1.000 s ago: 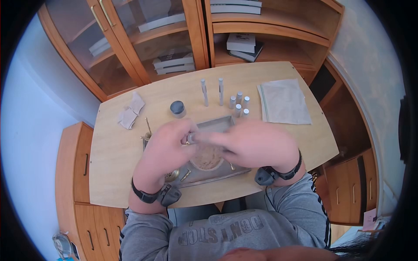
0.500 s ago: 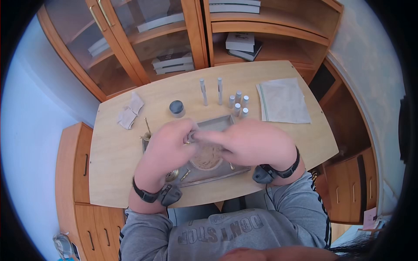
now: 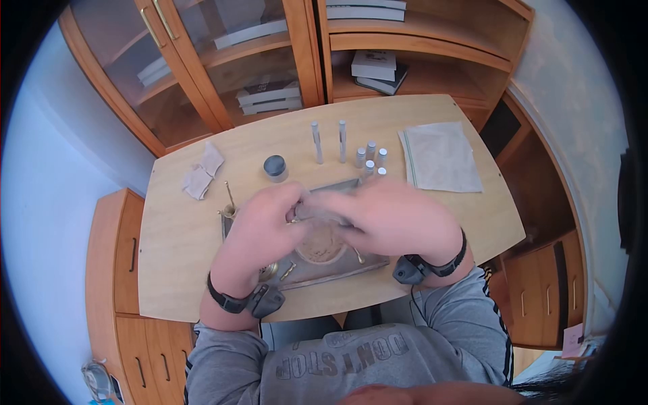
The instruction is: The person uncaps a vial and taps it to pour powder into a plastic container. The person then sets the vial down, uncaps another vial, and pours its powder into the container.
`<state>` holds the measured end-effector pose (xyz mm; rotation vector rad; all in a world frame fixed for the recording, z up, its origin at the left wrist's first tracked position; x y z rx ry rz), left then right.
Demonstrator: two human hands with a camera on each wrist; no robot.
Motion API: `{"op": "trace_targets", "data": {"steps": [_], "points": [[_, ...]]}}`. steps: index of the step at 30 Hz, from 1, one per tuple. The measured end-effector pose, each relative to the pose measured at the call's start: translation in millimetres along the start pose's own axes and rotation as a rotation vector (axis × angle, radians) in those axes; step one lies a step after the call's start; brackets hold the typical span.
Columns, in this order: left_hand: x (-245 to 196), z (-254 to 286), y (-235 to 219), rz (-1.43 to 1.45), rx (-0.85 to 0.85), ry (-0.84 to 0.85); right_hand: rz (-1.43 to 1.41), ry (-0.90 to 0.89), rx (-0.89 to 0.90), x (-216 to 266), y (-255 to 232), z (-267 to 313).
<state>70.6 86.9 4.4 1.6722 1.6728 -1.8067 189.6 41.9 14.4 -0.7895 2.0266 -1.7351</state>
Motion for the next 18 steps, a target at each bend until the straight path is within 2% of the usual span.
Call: {"op": "trace_targets", "data": {"steps": [2, 3, 5, 9, 11, 12, 14, 18], "points": [[3, 1, -1, 0.036, -0.016, -0.011, -0.08, -0.009, -0.168, -1, -22, 2], [5, 2, -2, 0.072, -0.031, -0.022, -0.08, -0.009, -0.168, 1, -23, 1], [4, 3, -2, 0.067, -0.043, -0.021, -0.206, -0.057, -0.516, 4, -53, 10], [3, 1, -1, 0.055, -0.037, 0.031, -0.189, -0.053, -0.475, 8, -53, 10], [5, 1, -1, 0.062, -0.025, 0.042, 0.054, -0.017, -0.047, 9, -7, 1], [4, 0, 0, 0.069, -0.012, 0.052, 0.053, -0.016, -0.048, 6, -3, 0], [2, 0, 2, 0.049, -0.016, 0.037, -0.02, -0.051, -0.194, 5, -12, 0], [3, 1, 0, 0.085, -0.035, -0.001, -0.054, -0.027, -0.292, 3, -33, 5]]}}
Point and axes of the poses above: each hand's wrist, its own z-axis away from the middle knuckle, its own y-axis out of the palm, x = y × z, the point moved 9 cm from there along -z, towards the middle knuckle, and after that the axes turned 15 degrees about z, right-handed, at the moved point
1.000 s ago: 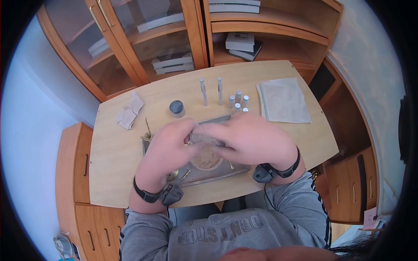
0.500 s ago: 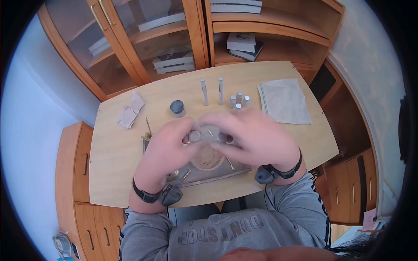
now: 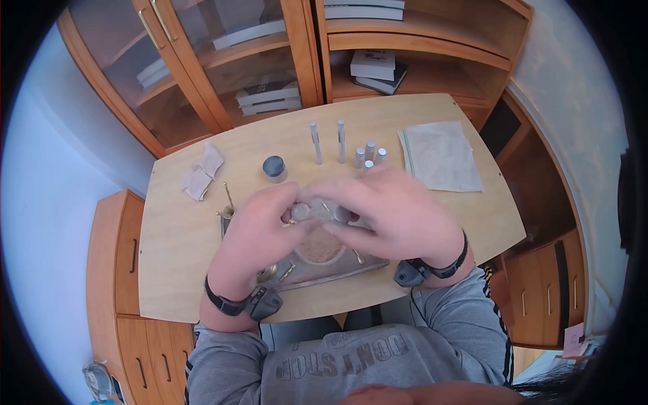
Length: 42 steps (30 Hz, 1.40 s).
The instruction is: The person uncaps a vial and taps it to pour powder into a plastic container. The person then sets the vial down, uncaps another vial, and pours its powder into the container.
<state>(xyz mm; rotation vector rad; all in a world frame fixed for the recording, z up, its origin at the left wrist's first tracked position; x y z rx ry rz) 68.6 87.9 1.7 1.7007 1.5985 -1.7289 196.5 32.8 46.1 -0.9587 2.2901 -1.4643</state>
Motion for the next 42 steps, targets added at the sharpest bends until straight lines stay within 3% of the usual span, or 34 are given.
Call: {"op": "trace_targets", "data": {"steps": [3, 6, 8, 9, 11, 12, 14, 18, 20, 21, 23, 24, 29, 30, 32, 33, 35, 36, 38, 42], "points": [[1, 1, -2, -0.026, -0.024, 0.003, -0.095, -0.031, -0.143, 4, -14, -1], [-2, -1, -1, 0.034, -0.016, 0.032, -0.001, -0.054, -0.017, 6, 4, -1], [-3, -2, -1, -0.017, -0.012, 0.025, 0.071, 0.044, 0.353, -8, 41, 8], [-3, -2, 0, -0.068, -0.008, 0.018, 0.07, 0.045, 0.353, -7, 40, 8], [1, -1, 0, -0.007, -0.021, 0.026, 0.003, 0.047, 0.034, -5, 7, 1], [3, -1, 0, 0.054, -0.035, 0.037, 0.003, 0.047, 0.034, -4, 6, 0], [4, 0, -1, 0.071, -0.045, 0.051, -0.106, -0.084, -0.228, 9, -20, 1], [-2, 0, -4, 0.045, -0.044, 0.075, -0.041, -0.114, -0.229, 15, -15, 0], [0, -1, -3, 0.036, -0.048, 0.077, 0.058, 0.048, 0.316, -1, 38, 6], [0, -1, -3, 0.029, -0.053, 0.078, 0.058, 0.049, 0.316, -2, 38, 6], [0, -1, -3, 0.012, -0.054, 0.075, 0.034, 0.014, 0.067, -1, 16, 1], [1, -1, -3, -0.004, -0.056, 0.071, 0.034, 0.013, 0.067, -2, 14, 0], [-1, 1, -6, 0.067, -0.058, 0.052, -0.036, -0.141, -0.262, 14, -29, 2], [-3, 1, -7, 0.04, -0.061, 0.067, -0.036, -0.141, -0.262, 15, -26, 2], [-4, 2, -7, 0.04, -0.053, 0.042, 0.082, -0.112, 0.0, 12, 5, 1], [-2, 2, -6, 0.04, -0.045, 0.018, 0.082, -0.112, -0.001, 12, 6, 0], [-1, 0, -4, 0.01, -0.05, 0.033, 0.092, -0.008, 0.265, 0, 31, 2], [0, -1, -4, -0.019, -0.057, 0.048, 0.092, -0.008, 0.265, 0, 31, 2], [3, -1, -3, 0.018, -0.033, 0.055, 0.01, -0.054, -0.068, 7, 1, -1], [-3, 0, -4, 0.081, -0.036, 0.052, -0.015, -0.076, -0.044, 13, -2, 1]]}}
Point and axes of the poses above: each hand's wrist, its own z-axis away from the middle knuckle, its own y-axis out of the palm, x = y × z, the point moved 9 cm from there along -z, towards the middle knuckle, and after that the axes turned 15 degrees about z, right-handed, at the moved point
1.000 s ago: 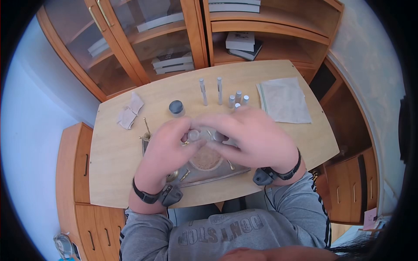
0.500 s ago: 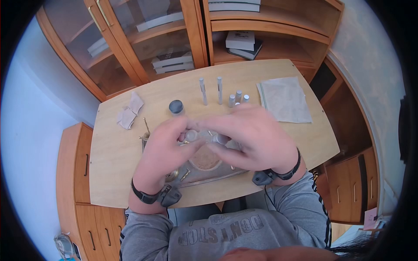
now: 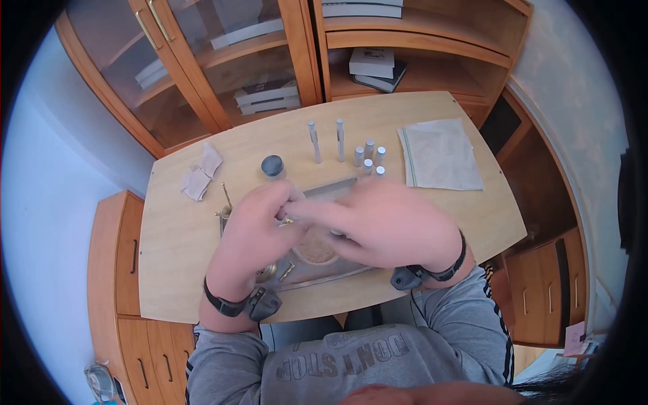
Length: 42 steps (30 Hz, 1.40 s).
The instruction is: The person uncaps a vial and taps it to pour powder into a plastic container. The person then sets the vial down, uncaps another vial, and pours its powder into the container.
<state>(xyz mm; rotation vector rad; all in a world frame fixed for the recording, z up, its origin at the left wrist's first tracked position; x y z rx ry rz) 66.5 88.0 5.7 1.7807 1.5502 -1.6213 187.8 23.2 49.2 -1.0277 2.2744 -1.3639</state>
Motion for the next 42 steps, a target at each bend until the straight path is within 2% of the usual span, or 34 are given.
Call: {"op": "trace_targets", "data": {"steps": [2, 3, 5, 7, 8, 9, 11, 12, 14, 15, 17, 18, 20, 21, 23, 25, 27, 28, 30, 32, 33, 35, 36, 38, 39, 41, 42], "points": [[2, -1, 0, -0.043, -0.012, -0.009, 0.128, 0.158, 0.495, -15, 43, 13], [3, -1, 0, -0.086, -0.025, -0.019, 0.128, 0.158, 0.494, -16, 44, 13], [2, -1, 1, -0.031, -0.014, -0.032, 0.075, 0.054, 0.088, -7, 13, 1], [1, 0, 2, 0.027, -0.004, -0.044, 0.057, 0.012, 0.047, -3, 10, 3], [1, 1, 1, -0.032, -0.004, -0.046, 0.038, -0.03, 0.005, 0, 7, 4], [1, 1, 0, -0.09, -0.003, -0.048, 0.038, -0.03, 0.005, 0, 5, 5], [-2, -1, 2, -0.075, -0.007, 0.001, 0.119, 0.077, 0.421, -11, 35, 14], [-5, -2, 3, -0.06, -0.012, 0.052, 0.119, 0.078, 0.421, -10, 37, 13], [1, -1, 3, -0.011, 0.007, 0.008, 0.08, -0.002, 0.027, 0, 8, 2], [6, 0, 4, 0.039, 0.025, -0.038, 0.08, -0.002, 0.027, 0, 7, 3], [-1, -2, 3, -0.045, 0.027, -0.03, 0.136, 0.048, 0.386, -7, 37, 12], [-4, -2, 3, -0.127, 0.028, -0.021, 0.135, 0.048, 0.386, -8, 40, 12], [2, -1, 4, -0.059, 0.009, -0.011, 0.102, -0.066, 0.027, 0, 18, 6], [3, -1, 3, 0.008, -0.011, 0.001, 0.103, -0.066, 0.027, 0, 16, 7], [-1, -2, 2, -0.054, 0.004, -0.018, 0.151, -0.053, 0.208, -2, 29, 11], [1, -1, 2, -0.118, 0.021, -0.04, 0.119, -0.035, 0.199, -2, 28, 10], [10, -1, 3, 0.05, 0.002, -0.085, 0.089, -0.016, 0.191, -4, 28, 9], [7, -1, 2, 0.05, 0.001, -0.084, 0.095, -0.031, 0.125, -2, 23, 7], [-2, -2, 2, -0.103, 0.037, -0.037, 0.099, -0.047, 0.057, 0, 15, 6], [1, -2, 5, -0.066, 0.031, -0.007, 0.159, 0.028, 0.388, -6, 37, 13], [0, -2, 6, -0.028, 0.024, 0.025, 0.159, 0.027, 0.389, -6, 37, 11], [4, -1, 4, 0.009, 0.039, -0.018, 0.078, -0.078, -0.014, 7, 3, 2], [8, -1, 5, 0.046, 0.054, -0.062, 0.078, -0.078, -0.014, 7, 3, 3], [4, -2, 3, -0.046, 0.053, -0.047, 0.194, 0.048, 0.42, -7, 42, 15], [2, -3, 2, -0.137, 0.053, -0.033, 0.192, 0.049, 0.42, -6, 43, 14], [9, -1, 3, -0.076, 0.053, -0.04, 0.093, 0.034, 0.058, 1, 13, 4], [11, 0, 3, -0.014, 0.053, -0.043, 0.095, 0.033, 0.059, 2, 12, 2]]}}
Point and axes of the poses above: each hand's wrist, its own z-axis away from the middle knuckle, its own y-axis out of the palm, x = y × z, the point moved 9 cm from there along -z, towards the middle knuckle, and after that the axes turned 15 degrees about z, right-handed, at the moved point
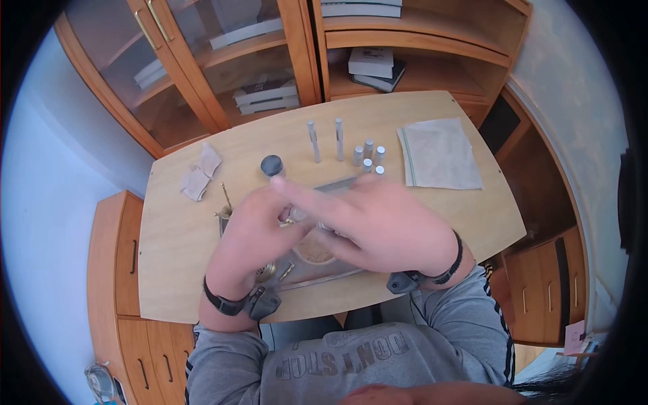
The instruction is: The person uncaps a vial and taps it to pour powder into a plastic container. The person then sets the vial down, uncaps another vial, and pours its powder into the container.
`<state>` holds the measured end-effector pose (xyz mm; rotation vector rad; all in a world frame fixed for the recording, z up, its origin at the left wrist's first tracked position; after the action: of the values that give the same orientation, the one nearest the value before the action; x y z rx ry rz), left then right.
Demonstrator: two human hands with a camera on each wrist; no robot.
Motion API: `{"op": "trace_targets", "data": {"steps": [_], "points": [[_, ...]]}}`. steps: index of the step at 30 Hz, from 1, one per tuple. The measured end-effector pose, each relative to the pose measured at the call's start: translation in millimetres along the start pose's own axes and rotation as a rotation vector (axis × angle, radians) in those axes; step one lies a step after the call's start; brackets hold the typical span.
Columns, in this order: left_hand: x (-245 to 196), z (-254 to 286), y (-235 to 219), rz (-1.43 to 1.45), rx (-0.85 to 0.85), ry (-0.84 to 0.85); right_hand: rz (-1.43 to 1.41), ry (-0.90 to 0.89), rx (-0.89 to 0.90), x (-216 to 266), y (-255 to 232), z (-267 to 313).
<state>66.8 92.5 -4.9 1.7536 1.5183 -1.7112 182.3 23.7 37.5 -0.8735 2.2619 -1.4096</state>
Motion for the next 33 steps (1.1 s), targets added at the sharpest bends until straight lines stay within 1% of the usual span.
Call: {"op": "trace_targets", "data": {"steps": [2, 3, 4, 5, 6, 7, 8, 9, 11, 12, 14, 15, 16, 17, 18, 20, 21, 23, 24, 26, 27, 28, 29, 30, 32, 33], "points": [[-6, 1, -1, 0.031, -0.009, 0.029, -0.06, -0.076, -0.208, 7, -22, -1], [-10, 2, -3, 0.06, -0.017, 0.056, -0.06, -0.076, -0.208, 8, -25, 1], [-12, 2, -4, 0.06, -0.017, 0.055, -0.006, -0.029, 0.087, 5, 0, 4], [-10, 2, -6, -0.018, -0.024, 0.017, 0.049, 0.02, 0.382, 0, 24, 12], [-7, 2, -8, -0.096, -0.031, -0.021, 0.048, 0.02, 0.381, -1, 26, 11], [-6, 2, -7, -0.096, -0.031, -0.02, 0.012, -0.013, 0.184, 1, 13, 5], [-6, 1, -4, 0.01, -0.018, -0.004, -0.025, -0.045, -0.013, 3, -3, 3], [-7, 0, -2, 0.117, -0.006, 0.013, -0.024, -0.046, -0.013, 4, -4, 1], [-19, 1, -3, 0.115, -0.013, 0.018, -0.142, -0.028, -0.263, 4, -29, -1], [-23, 2, -4, 0.114, -0.019, 0.022, -0.143, -0.03, -0.262, 3, -28, 1], [-16, 4, -8, 0.069, -0.02, -0.002, 0.029, -0.07, -0.052, 6, -5, 3], [-12, 4, -8, 0.025, -0.02, -0.024, 0.029, -0.069, -0.052, 4, -4, 4], [-11, 3, -7, 0.024, -0.018, -0.024, 0.021, -0.047, 0.036, -1, 4, 4], [-13, 2, -6, 0.028, -0.018, 0.013, 0.013, -0.026, 0.125, -4, 12, 4], [-15, 1, -5, 0.033, -0.018, 0.049, 0.013, -0.025, 0.125, -3, 10, 3], [-21, 3, -7, 0.056, -0.029, 0.034, -0.115, 0.035, -0.186, -5, -24, -2], [-21, 4, -8, 0.079, -0.039, 0.018, -0.115, 0.034, -0.185, -5, -24, -2], [-17, 4, -9, 0.074, -0.027, 0.016, -0.064, 0.006, 0.05, -2, -3, -4], [-15, 4, -8, 0.067, -0.013, 0.015, -0.064, 0.007, 0.05, -3, -2, -3], [-12, 1, -4, 0.027, -0.026, 0.015, 0.059, 0.047, 0.413, -10, 38, 6], [-11, 1, -4, -0.013, -0.044, 0.015, 0.058, 0.048, 0.412, -10, 41, 6], [-11, 2, -4, -0.014, -0.044, 0.016, -0.007, 0.022, 0.18, -7, 24, 0], [-9, 3, -5, 0.012, -0.047, -0.023, -0.073, -0.005, -0.051, -5, 4, -2], [-6, 4, -6, 0.037, -0.05, -0.063, -0.073, -0.006, -0.05, -4, 3, -2], [-7, 4, -9, 0.053, -0.05, -0.05, -0.073, -0.08, -0.125, 3, -10, -2], [-9, 3, -9, 0.067, -0.05, -0.036, -0.073, -0.08, -0.125, 2, -13, 0]]}}
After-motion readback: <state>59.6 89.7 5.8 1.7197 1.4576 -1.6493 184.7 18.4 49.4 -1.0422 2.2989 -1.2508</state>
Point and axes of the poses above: each hand's wrist, its own z-axis away from the middle knuckle, its own y-axis out of the palm, x = y × z, the point moved 9 cm from there along -z, towards the middle knuckle, and after that the axes turned 15 degrees about z, right-handed, at the moved point
